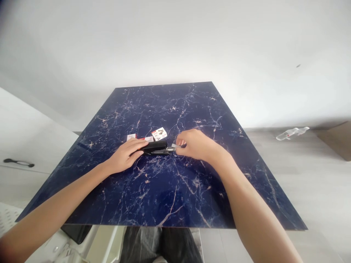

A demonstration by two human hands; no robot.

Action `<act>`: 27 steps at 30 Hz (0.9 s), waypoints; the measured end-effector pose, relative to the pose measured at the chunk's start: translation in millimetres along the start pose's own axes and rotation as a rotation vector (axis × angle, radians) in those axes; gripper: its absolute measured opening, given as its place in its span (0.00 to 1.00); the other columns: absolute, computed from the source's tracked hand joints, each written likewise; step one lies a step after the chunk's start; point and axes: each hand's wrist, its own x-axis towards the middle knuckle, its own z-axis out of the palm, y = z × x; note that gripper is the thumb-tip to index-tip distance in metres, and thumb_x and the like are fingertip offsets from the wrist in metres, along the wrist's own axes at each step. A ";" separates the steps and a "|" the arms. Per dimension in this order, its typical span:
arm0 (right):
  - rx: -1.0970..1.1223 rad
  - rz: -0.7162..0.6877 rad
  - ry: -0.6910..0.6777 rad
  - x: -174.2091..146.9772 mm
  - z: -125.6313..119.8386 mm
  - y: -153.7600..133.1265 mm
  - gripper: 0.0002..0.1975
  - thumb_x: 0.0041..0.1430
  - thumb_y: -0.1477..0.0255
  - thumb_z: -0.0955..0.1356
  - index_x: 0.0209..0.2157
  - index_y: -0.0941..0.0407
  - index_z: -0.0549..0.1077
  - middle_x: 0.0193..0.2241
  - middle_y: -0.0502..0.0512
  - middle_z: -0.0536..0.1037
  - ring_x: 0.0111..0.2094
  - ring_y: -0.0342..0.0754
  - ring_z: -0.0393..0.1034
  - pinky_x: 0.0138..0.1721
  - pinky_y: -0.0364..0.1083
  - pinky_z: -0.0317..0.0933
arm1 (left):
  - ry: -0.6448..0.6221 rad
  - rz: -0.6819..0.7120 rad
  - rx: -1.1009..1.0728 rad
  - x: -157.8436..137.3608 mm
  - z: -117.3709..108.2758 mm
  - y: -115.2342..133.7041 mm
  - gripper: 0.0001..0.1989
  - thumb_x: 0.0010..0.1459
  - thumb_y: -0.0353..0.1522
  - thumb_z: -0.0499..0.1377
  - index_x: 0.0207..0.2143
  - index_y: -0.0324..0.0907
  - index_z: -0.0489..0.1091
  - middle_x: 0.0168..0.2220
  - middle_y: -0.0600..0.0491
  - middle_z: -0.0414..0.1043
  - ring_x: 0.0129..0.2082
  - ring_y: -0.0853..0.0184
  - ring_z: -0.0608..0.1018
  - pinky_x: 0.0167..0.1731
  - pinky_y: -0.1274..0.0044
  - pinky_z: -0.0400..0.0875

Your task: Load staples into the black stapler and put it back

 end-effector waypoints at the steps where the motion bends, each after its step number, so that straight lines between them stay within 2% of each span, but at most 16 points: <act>1: -0.003 -0.025 -0.005 0.8 2.3 -2.5 0.09 0.58 0.68 0.69 0.38 0.53 0.80 0.39 0.52 0.83 0.38 0.50 0.76 0.39 0.47 0.65 | -0.002 0.011 -0.003 -0.1 1.1 0.8 0.21 0.73 0.35 0.50 0.65 0.48 0.65 0.61 0.45 0.72 0.61 0.53 0.73 0.59 0.55 0.71; 8: -0.050 -0.068 -0.052 3.0 13.4 -6.1 0.06 0.57 0.70 0.69 0.36 0.53 0.79 0.36 0.52 0.82 0.35 0.50 0.74 0.37 0.46 0.62 | 0.004 0.055 -0.024 0.6 3.3 2.8 0.21 0.74 0.33 0.51 0.67 0.48 0.63 0.61 0.45 0.72 0.63 0.54 0.72 0.61 0.54 0.69; 14: -0.052 -0.072 -0.059 1.1 10.1 -6.5 0.05 0.61 0.69 0.69 0.37 0.52 0.78 0.38 0.52 0.82 0.38 0.50 0.74 0.37 0.46 0.61 | 0.013 0.054 -0.012 0.7 2.4 2.4 0.21 0.73 0.32 0.52 0.66 0.49 0.64 0.60 0.46 0.73 0.62 0.55 0.73 0.61 0.54 0.69; 16: -0.060 -0.017 -0.078 -1.6 5.5 -8.3 0.06 0.62 0.68 0.69 0.39 0.51 0.78 0.37 0.53 0.81 0.37 0.51 0.75 0.36 0.47 0.61 | 0.028 0.060 0.004 0.8 0.8 2.6 0.20 0.72 0.32 0.53 0.64 0.48 0.66 0.59 0.46 0.75 0.60 0.55 0.74 0.60 0.56 0.71; 18: -0.112 0.114 -0.089 -4.8 2.3 -12.7 0.06 0.63 0.66 0.69 0.39 0.52 0.76 0.34 0.55 0.81 0.32 0.52 0.74 0.32 0.47 0.60 | 0.052 0.047 0.027 1.1 -1.5 3.1 0.19 0.70 0.34 0.55 0.61 0.47 0.70 0.56 0.46 0.77 0.57 0.56 0.77 0.58 0.58 0.73; 20: -0.194 0.234 -0.079 -7.3 3.7 -22.0 0.06 0.65 0.67 0.67 0.37 0.54 0.74 0.30 0.57 0.79 0.28 0.52 0.72 0.28 0.47 0.57 | 0.078 0.002 0.048 1.4 -3.3 4.2 0.17 0.68 0.37 0.59 0.58 0.46 0.73 0.52 0.47 0.80 0.53 0.56 0.80 0.55 0.61 0.76; 21: -0.218 0.251 -0.071 -8.0 6.5 -29.1 0.07 0.66 0.68 0.66 0.35 0.55 0.73 0.28 0.58 0.78 0.26 0.52 0.71 0.27 0.47 0.55 | 0.088 -0.024 0.053 1.5 -3.7 4.9 0.17 0.66 0.38 0.61 0.56 0.46 0.75 0.50 0.47 0.81 0.51 0.56 0.81 0.53 0.62 0.77; 25: -0.180 0.171 -0.011 -8.3 25.0 -64.1 0.09 0.67 0.71 0.63 0.32 0.55 0.69 0.27 0.57 0.76 0.25 0.49 0.69 0.26 0.47 0.51 | 0.135 -0.047 0.048 1.4 -1.3 8.5 0.18 0.63 0.42 0.64 0.52 0.46 0.76 0.47 0.49 0.82 0.47 0.58 0.83 0.50 0.65 0.79; 27: -0.196 0.216 0.041 -8.3 30.1 -74.7 0.09 0.67 0.69 0.62 0.32 0.55 0.69 0.28 0.58 0.77 0.25 0.50 0.70 0.26 0.47 0.50 | 0.161 -0.029 0.049 1.2 0.7 10.1 0.17 0.63 0.41 0.65 0.52 0.45 0.76 0.47 0.48 0.82 0.47 0.58 0.83 0.50 0.65 0.79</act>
